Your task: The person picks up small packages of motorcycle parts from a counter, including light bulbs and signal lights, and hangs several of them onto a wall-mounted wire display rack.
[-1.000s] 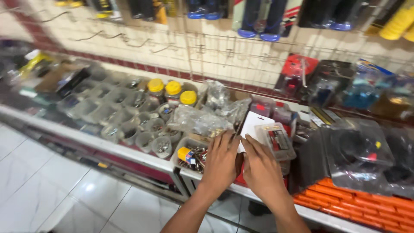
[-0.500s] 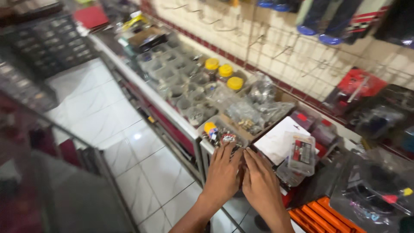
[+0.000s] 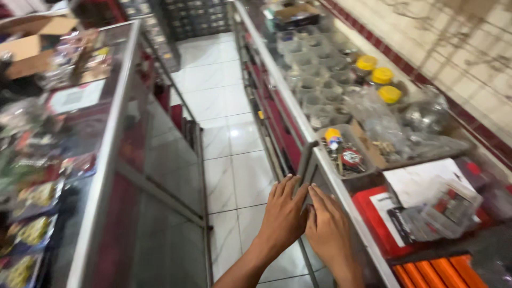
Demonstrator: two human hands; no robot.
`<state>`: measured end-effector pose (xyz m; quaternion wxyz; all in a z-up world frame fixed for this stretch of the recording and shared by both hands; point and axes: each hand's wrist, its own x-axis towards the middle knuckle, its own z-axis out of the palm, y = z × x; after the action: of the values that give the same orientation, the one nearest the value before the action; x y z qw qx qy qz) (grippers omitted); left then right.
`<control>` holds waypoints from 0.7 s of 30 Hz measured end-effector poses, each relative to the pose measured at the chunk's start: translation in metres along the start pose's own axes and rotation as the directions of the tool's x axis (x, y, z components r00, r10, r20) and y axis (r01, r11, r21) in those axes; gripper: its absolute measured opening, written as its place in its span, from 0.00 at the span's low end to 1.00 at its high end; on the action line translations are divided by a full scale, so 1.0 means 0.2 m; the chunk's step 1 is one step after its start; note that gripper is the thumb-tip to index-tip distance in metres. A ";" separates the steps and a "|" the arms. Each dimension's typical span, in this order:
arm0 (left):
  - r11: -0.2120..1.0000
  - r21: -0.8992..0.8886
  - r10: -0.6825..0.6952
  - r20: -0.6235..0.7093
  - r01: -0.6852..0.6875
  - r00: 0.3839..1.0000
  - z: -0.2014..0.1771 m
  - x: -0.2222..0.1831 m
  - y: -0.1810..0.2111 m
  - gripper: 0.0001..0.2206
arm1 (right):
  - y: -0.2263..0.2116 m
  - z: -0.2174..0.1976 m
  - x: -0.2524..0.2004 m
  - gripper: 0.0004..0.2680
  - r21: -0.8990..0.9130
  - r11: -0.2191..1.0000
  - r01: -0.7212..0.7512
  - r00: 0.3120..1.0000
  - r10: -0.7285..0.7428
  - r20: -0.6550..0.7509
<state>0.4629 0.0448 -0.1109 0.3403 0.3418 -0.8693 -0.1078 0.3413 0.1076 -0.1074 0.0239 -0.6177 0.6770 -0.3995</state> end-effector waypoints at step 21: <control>0.849 0.187 -0.397 -0.391 0.494 0.830 -0.72 -0.93 -0.13 0.24 | -0.87 0.44 -0.31 0.15 0.307 0.874 0.377 0.830 -0.466 0.306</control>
<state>0.6716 0.1570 -0.1101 0.3970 0.5949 -0.6989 -0.0005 0.5442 0.1303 -0.0976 0.1344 -0.8094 0.4540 -0.3474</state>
